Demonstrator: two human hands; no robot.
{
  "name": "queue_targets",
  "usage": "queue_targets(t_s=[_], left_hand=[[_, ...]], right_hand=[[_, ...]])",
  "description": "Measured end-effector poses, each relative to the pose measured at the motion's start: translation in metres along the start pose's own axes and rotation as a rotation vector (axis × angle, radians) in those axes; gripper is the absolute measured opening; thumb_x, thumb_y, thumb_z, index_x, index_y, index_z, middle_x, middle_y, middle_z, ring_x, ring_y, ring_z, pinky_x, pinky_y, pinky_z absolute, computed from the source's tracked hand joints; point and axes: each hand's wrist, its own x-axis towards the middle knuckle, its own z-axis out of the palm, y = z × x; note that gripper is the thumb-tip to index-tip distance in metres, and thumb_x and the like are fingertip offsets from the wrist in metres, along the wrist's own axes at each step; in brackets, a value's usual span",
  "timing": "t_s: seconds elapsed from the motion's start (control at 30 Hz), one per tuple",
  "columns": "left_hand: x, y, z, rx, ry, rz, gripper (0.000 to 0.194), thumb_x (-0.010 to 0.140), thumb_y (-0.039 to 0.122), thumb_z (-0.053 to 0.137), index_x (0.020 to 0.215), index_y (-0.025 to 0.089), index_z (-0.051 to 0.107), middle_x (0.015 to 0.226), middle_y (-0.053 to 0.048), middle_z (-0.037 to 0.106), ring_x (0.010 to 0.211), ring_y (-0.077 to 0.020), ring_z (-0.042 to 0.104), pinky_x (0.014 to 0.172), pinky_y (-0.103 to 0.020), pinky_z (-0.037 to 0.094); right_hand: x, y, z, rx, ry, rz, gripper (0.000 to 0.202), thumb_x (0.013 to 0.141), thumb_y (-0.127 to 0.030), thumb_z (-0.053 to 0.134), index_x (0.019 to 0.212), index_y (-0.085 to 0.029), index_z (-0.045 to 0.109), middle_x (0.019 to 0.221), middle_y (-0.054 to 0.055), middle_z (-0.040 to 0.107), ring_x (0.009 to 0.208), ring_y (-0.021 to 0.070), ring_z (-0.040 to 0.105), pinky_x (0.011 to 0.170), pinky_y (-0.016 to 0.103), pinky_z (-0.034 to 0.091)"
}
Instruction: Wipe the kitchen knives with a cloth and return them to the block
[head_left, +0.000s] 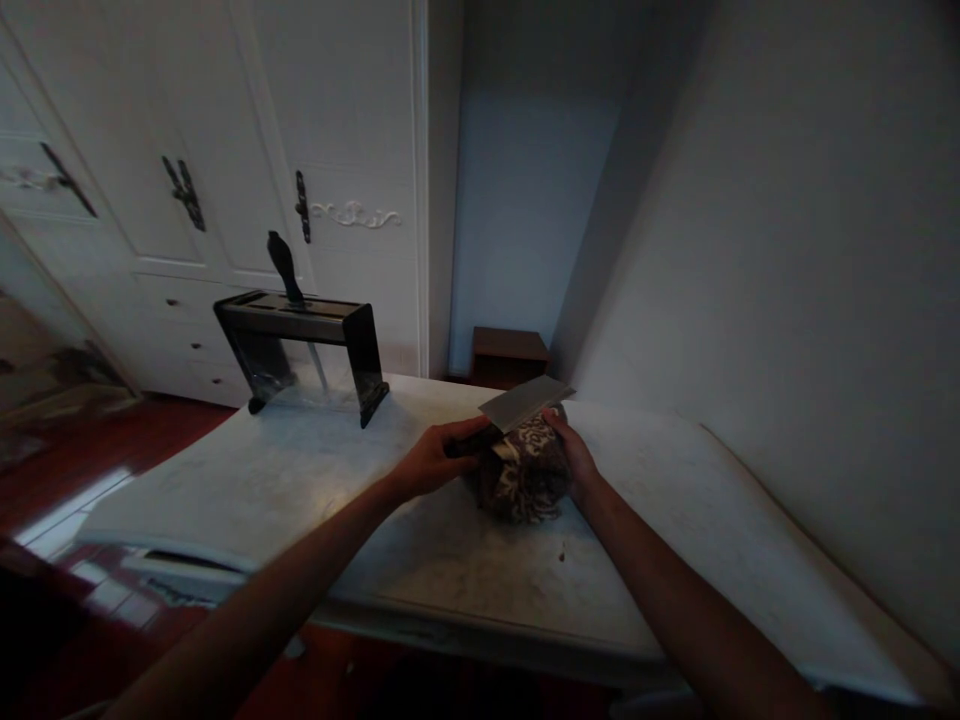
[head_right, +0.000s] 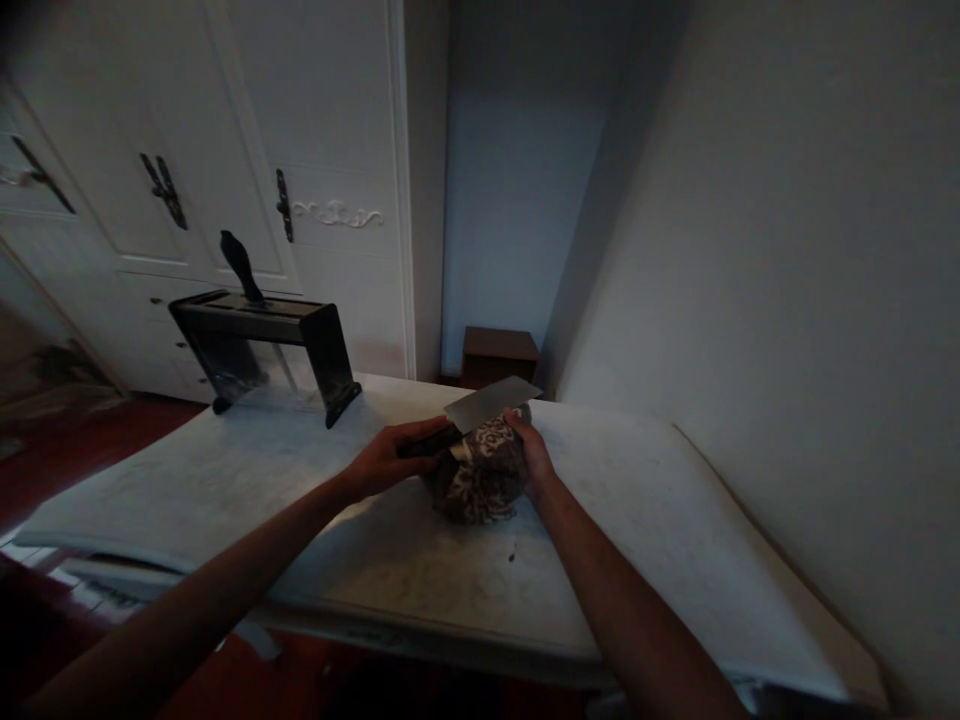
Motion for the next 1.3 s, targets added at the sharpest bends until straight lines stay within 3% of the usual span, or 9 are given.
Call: queue_targets(t_s=[0.2,0.33,0.43,0.6,0.73,0.9,1.17,1.3], left_hand=[[0.007,0.000,-0.011,0.141,-0.145,0.124,0.055,0.073,0.018,0.066,0.127,0.023,0.060,0.130,-0.006,0.060,0.121,-0.0231,0.056,0.108,-0.041,0.040],[0.015,-0.002,-0.013,0.289,-0.140,0.118,0.059,0.072,0.022,0.065,0.130,0.020,0.057,0.129,-0.009,0.061,0.119,-0.0238,0.058,0.105,-0.039,0.042],[0.024,-0.002,-0.012,0.463,-0.139,0.056,0.061,0.067,0.025,0.067,0.126,0.018,0.056,0.118,-0.010,0.066,0.103,-0.0242,0.064,0.090,-0.036,0.049],[0.039,-0.008,-0.007,0.577,-0.210,-0.071,0.025,0.067,0.034,0.063,0.084,0.016,0.061,0.079,-0.005,0.066,0.070,-0.0202,0.061,0.062,-0.029,0.046],[0.042,-0.015,-0.006,0.356,-0.342,-0.279,0.031,0.069,0.030,0.055,0.097,0.016,0.061,0.066,0.000,0.064,0.048,-0.0157,0.055,0.048,-0.026,0.041],[0.036,-0.026,-0.008,0.466,-0.134,-0.069,0.021,0.066,0.027,0.056,0.083,0.019,0.065,0.080,0.000,0.066,0.075,-0.0182,0.060,0.068,-0.026,0.046],[0.030,-0.031,-0.001,0.455,0.032,-0.136,0.025,0.074,0.034,0.057,0.089,0.017,0.068,0.084,-0.004,0.069,0.077,-0.0196,0.062,0.069,-0.028,0.044],[0.028,-0.028,0.003,0.437,0.086,-0.167,0.025,0.073,0.032,0.057,0.089,0.016,0.067,0.082,-0.004,0.068,0.075,-0.0190,0.061,0.067,-0.027,0.044]], right_hand=[[0.003,0.000,-0.002,-0.002,0.140,-0.108,0.020,0.071,-0.028,0.070,0.086,-0.018,0.063,0.071,0.003,0.071,0.075,0.0208,0.070,0.077,0.032,0.057],[0.005,0.000,-0.004,-0.016,0.140,-0.215,0.029,0.066,-0.026,0.074,0.092,-0.018,0.063,0.078,0.002,0.073,0.076,0.0203,0.069,0.078,0.032,0.056],[0.004,0.000,-0.005,-0.027,0.152,-0.246,0.032,0.064,-0.028,0.077,0.091,-0.018,0.063,0.078,0.002,0.072,0.072,0.0200,0.068,0.074,0.033,0.057],[-0.001,-0.001,-0.002,-0.055,0.169,-0.261,0.034,0.060,-0.030,0.081,0.086,-0.017,0.063,0.070,0.001,0.070,0.060,0.0180,0.064,0.065,0.032,0.056],[-0.004,-0.003,0.002,-0.110,0.227,-0.296,0.036,0.058,-0.031,0.084,0.084,-0.017,0.063,0.068,0.001,0.070,0.059,0.0182,0.064,0.063,0.032,0.055],[-0.002,-0.007,0.001,-0.116,0.310,-0.280,0.033,0.061,-0.032,0.080,0.086,-0.017,0.064,0.072,0.002,0.070,0.062,0.0186,0.064,0.064,0.032,0.055],[-0.004,-0.022,-0.010,-0.330,0.488,-0.423,0.025,0.054,-0.019,0.064,0.079,-0.018,0.061,0.060,-0.004,0.063,0.054,0.0146,0.055,0.053,0.026,0.045],[-0.005,-0.030,-0.016,-0.513,0.526,-0.609,0.020,0.057,-0.017,0.062,0.077,-0.018,0.063,0.065,-0.004,0.062,0.060,0.0139,0.053,0.057,0.025,0.043]])
